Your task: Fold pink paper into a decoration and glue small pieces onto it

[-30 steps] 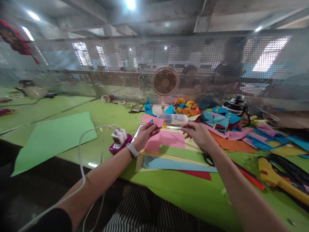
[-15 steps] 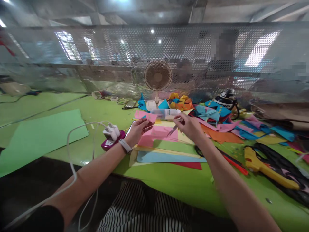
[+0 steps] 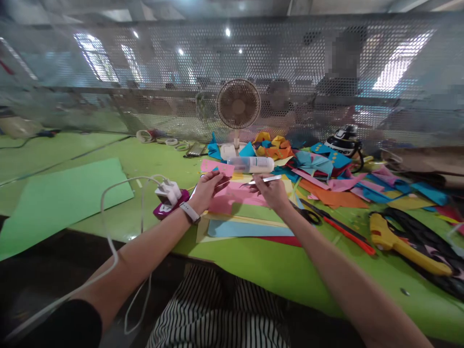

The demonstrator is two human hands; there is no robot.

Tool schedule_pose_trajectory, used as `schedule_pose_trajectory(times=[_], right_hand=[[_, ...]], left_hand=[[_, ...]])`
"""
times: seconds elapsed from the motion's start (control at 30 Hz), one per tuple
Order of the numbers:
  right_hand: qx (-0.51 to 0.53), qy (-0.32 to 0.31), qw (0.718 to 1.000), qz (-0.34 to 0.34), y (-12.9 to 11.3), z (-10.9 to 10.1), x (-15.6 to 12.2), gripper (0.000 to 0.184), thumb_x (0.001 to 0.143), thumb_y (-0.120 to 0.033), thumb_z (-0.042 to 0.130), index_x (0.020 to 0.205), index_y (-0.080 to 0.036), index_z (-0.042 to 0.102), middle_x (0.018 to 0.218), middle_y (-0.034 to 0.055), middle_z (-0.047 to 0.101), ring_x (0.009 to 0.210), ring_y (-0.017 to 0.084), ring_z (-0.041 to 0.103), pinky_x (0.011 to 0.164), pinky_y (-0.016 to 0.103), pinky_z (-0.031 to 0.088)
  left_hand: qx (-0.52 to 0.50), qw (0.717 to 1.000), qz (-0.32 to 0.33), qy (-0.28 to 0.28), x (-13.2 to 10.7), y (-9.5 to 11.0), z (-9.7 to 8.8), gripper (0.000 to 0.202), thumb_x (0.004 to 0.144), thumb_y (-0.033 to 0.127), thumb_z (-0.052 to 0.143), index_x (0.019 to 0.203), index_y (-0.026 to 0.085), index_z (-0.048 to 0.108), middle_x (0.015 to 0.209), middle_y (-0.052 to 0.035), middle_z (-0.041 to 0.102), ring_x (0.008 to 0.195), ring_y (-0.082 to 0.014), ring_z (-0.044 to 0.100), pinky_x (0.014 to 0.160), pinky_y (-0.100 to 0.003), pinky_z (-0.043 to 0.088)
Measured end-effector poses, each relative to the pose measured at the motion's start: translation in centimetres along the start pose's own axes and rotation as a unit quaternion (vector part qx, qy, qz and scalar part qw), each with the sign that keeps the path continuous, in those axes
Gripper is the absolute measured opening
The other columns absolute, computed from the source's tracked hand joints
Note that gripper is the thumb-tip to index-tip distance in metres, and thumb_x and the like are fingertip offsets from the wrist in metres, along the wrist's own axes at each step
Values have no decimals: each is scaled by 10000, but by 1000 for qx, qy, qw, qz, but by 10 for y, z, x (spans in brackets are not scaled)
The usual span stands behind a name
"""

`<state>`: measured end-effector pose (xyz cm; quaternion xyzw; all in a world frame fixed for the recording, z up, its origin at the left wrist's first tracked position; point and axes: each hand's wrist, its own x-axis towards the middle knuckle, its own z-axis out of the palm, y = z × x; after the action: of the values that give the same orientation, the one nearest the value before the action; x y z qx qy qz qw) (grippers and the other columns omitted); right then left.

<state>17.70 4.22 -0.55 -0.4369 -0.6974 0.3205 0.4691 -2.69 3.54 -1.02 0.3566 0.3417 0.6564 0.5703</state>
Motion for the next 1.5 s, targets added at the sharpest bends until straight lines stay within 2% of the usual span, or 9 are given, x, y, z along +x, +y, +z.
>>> schedule_pose_trajectory(times=[0.1, 0.2, 0.67, 0.9, 1.13, 1.23, 1.33, 1.4, 1.5], right_hand=[[15, -28, 999, -27, -1, 19, -10, 413, 797, -553, 490, 848, -163, 614, 760, 66, 689, 654, 187, 675, 552, 258, 526], [-3, -41, 998, -45, -5, 27, -17, 371, 818, -522, 482, 854, -178, 615, 789, 53, 683, 666, 180, 676, 547, 247, 523], [-35, -65, 995, -73, 0, 29, -19, 323, 850, -470, 467, 877, -183, 614, 824, 54, 679, 672, 171, 670, 593, 253, 517], [-113, -86, 985, -102, -3, 28, -20, 319, 877, -446, 430, 857, -196, 628, 749, 29, 673, 697, 162, 652, 659, 251, 489], [-130, -96, 981, -109, -3, 29, -19, 332, 886, -450, 406, 868, -201, 625, 777, 35, 679, 718, 166, 655, 684, 261, 495], [-121, -85, 984, -99, 2, 30, -19, 340, 884, -437, 418, 1030, -195, 607, 830, 45, 693, 723, 172, 671, 689, 271, 508], [-104, -85, 987, -85, 7, 32, -19, 455, 873, -428, 449, 1265, -197, 479, 913, 55, 697, 753, 181, 681, 717, 291, 521], [-98, -90, 988, -78, 8, 32, -19, 492, 868, -431, 457, 1296, -188, 456, 938, 65, 697, 776, 187, 681, 729, 301, 526], [-99, -93, 988, -80, 6, 31, -19, 478, 866, -432, 461, 1253, -156, 508, 949, 87, 699, 809, 196, 676, 752, 311, 528]], left_hand=[[-1, 1000, 2, 7, 0, -1, 0, 140, 676, 178, 699, 746, 145, 583, 732, -28, 675, 757, -152, 658, 849, -352, 470], [0, 1000, -1, 1, 0, -1, 0, 153, 667, 185, 709, 749, 146, 584, 745, -36, 677, 768, -161, 657, 837, -350, 471], [7, 1000, 1, -2, -2, -1, 2, 139, 667, 188, 714, 737, 129, 610, 749, -47, 671, 775, -178, 661, 851, -380, 470], [9, 1000, 5, -11, -2, -2, 2, 136, 669, 197, 716, 735, 130, 618, 745, -46, 667, 772, -174, 660, 855, -380, 469], [22, 1000, 4, -17, -1, -3, 0, 134, 666, 211, 717, 729, 131, 630, 740, -45, 666, 770, -172, 657, 852, -370, 470], [23, 1000, 0, -19, -2, -3, 1, 149, 657, 216, 723, 736, 135, 628, 744, -41, 666, 775, -173, 656, 844, -362, 473], [23, 1000, -3, -19, -2, -1, 1, 160, 645, 217, 730, 731, 141, 619, 728, -32, 664, 769, -166, 654, 844, -351, 472], [23, 1000, -4, -18, -3, -1, 2, 162, 646, 217, 729, 734, 142, 616, 724, -30, 662, 764, -164, 655, 847, -353, 469], [24, 1000, -6, -17, -3, 0, 2, 158, 650, 213, 723, 733, 138, 612, 737, -37, 662, 775, -172, 656, 855, -368, 463]])
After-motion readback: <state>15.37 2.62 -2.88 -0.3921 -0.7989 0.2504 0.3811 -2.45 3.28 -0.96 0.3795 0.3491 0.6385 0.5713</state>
